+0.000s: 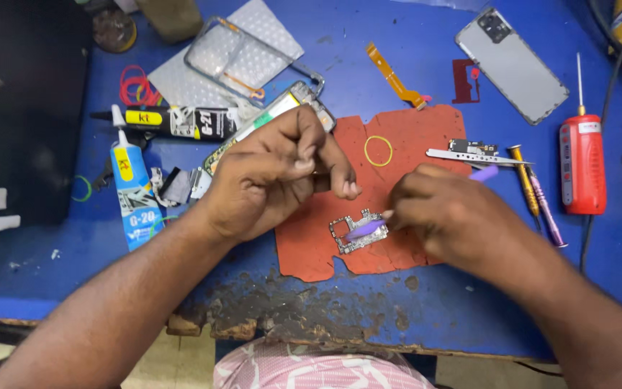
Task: The person uses a purple plastic spudger to scrape and clean a small circuit board placed on a red mat. The person repeatedly scrapes the same area of the board while holding it steady with the other hand. The workspace contains various tools and disassembled phone parts.
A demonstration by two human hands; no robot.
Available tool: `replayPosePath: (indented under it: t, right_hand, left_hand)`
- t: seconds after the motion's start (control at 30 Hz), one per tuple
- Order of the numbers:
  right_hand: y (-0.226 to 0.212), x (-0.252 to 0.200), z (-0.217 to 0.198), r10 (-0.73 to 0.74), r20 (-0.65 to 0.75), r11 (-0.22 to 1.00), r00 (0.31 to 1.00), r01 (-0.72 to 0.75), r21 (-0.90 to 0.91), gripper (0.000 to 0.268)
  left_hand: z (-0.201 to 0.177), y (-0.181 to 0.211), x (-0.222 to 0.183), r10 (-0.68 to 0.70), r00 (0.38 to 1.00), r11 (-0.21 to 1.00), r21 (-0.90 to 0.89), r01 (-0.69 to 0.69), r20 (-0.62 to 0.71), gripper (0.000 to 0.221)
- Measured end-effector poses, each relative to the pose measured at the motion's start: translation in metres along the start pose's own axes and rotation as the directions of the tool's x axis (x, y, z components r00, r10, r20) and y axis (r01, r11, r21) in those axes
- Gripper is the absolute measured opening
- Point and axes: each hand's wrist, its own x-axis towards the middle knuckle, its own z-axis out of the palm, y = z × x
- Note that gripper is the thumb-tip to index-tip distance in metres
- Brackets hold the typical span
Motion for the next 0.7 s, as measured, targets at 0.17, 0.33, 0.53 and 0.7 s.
replayPosePath:
  t: [0.17,0.33,0.53,0.7]
  right_hand:
    - [0.003,0.002,-0.003,-0.013,-0.015,0.999,1.000,0.012,-0.041,0.029]
    - [0.004,-0.001,-0.001,0.048,0.054,0.999,0.997,-0.049,0.010,0.028]
    - [0.001,0.000,-0.002,-0.079,-0.004,0.994,0.997,0.079,0.076,0.029]
    - [0.001,-0.001,-0.012,0.178,0.033,0.984,0.983,-0.178,-0.006,0.020]
  left_hand:
    - [0.003,0.000,0.002,0.032,0.999,0.999,-0.008,-0.031,0.022,0.020]
    - [0.006,0.001,0.001,0.032,0.999,0.999,-0.033,-0.032,0.003,0.022]
    - [0.004,0.000,-0.001,0.042,0.999,0.999,0.011,-0.042,-0.003,0.018]
    - [0.000,-0.010,0.006,-0.076,0.994,0.934,0.342,0.098,-0.076,0.016]
